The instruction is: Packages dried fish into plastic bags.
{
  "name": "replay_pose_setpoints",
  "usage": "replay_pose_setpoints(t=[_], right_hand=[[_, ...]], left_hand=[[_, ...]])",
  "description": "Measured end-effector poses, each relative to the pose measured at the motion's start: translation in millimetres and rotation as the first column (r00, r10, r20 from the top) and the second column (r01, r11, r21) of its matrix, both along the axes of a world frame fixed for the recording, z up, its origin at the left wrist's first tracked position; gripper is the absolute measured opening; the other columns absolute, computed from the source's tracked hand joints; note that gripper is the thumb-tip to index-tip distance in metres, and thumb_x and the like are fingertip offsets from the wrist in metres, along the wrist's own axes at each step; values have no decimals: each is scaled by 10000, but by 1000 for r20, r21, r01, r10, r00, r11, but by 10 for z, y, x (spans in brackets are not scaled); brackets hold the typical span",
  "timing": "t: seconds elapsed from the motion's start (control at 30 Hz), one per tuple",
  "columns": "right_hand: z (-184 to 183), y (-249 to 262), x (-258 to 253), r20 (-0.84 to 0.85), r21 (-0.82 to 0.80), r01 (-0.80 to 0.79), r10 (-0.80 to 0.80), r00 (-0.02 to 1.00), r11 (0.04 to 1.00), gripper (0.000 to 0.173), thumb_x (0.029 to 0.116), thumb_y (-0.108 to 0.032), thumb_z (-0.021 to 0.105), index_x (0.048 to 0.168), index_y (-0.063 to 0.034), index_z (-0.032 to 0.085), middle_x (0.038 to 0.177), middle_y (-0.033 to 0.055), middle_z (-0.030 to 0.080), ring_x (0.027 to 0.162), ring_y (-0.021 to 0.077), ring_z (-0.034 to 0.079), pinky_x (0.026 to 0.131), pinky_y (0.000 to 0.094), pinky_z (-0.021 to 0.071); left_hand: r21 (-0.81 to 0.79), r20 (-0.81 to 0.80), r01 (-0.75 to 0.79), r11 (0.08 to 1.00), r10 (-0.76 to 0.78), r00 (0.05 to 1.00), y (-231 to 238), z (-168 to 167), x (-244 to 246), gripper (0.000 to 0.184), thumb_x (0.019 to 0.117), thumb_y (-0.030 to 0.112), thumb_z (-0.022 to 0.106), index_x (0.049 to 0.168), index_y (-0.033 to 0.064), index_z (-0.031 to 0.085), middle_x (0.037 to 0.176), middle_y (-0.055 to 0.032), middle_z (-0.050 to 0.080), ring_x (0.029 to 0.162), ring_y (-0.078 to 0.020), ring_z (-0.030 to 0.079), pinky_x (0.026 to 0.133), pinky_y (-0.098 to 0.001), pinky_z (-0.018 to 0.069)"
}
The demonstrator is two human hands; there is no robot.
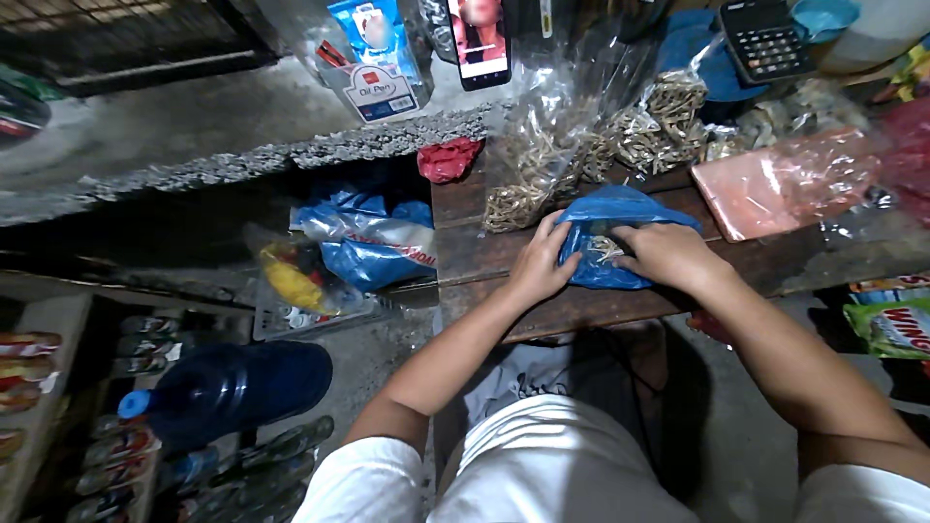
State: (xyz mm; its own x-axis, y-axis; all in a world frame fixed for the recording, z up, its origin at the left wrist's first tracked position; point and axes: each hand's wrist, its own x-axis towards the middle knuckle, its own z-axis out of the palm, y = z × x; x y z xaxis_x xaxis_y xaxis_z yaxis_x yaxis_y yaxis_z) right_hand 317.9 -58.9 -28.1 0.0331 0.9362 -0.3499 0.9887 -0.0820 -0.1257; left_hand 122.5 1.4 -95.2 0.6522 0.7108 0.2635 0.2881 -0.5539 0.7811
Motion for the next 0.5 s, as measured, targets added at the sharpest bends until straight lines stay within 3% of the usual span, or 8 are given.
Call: replay_pose_setpoints(t=[0.13, 0.37, 0.5], right_hand=[[-49, 12, -44, -6, 16, -21, 21, 1000, 1000, 352, 987, -175, 684, 1327, -86, 656, 1142, 293, 669, 1051, 508, 651, 848, 672, 498], [-98, -29, -102, -22, 83, -72, 74, 997, 994, 236, 969, -38, 651, 1199, 0, 687, 1086, 297, 676, 988, 510, 670, 806, 653, 521], [-56, -28, -103, -14, 83, -77, 78, 997, 994, 258, 943, 28, 640, 1198, 30, 682, 1145, 283, 662, 988, 501, 667, 804, 648, 522]], left_hand=[[-14, -7, -3, 1000, 3, 1000, -2, 13, 4, 491, 942, 88, 670, 1377, -99, 540, 1498, -284, 450, 1222, -373, 610, 986, -492, 525], [0, 24, -13, 1000, 13, 1000, -1, -14, 3, 546, 940, 111, 688, 1419, -84, 510, 1488, -288, 452, 1190, -367, 626, 958, -486, 542], [73, 31, -34, 997, 31, 999, -42, 104, -137, 451, 953, 216, 672, 1384, 89, 632, 1539, -243, 422, 1163, -351, 642, 865, -501, 573]])
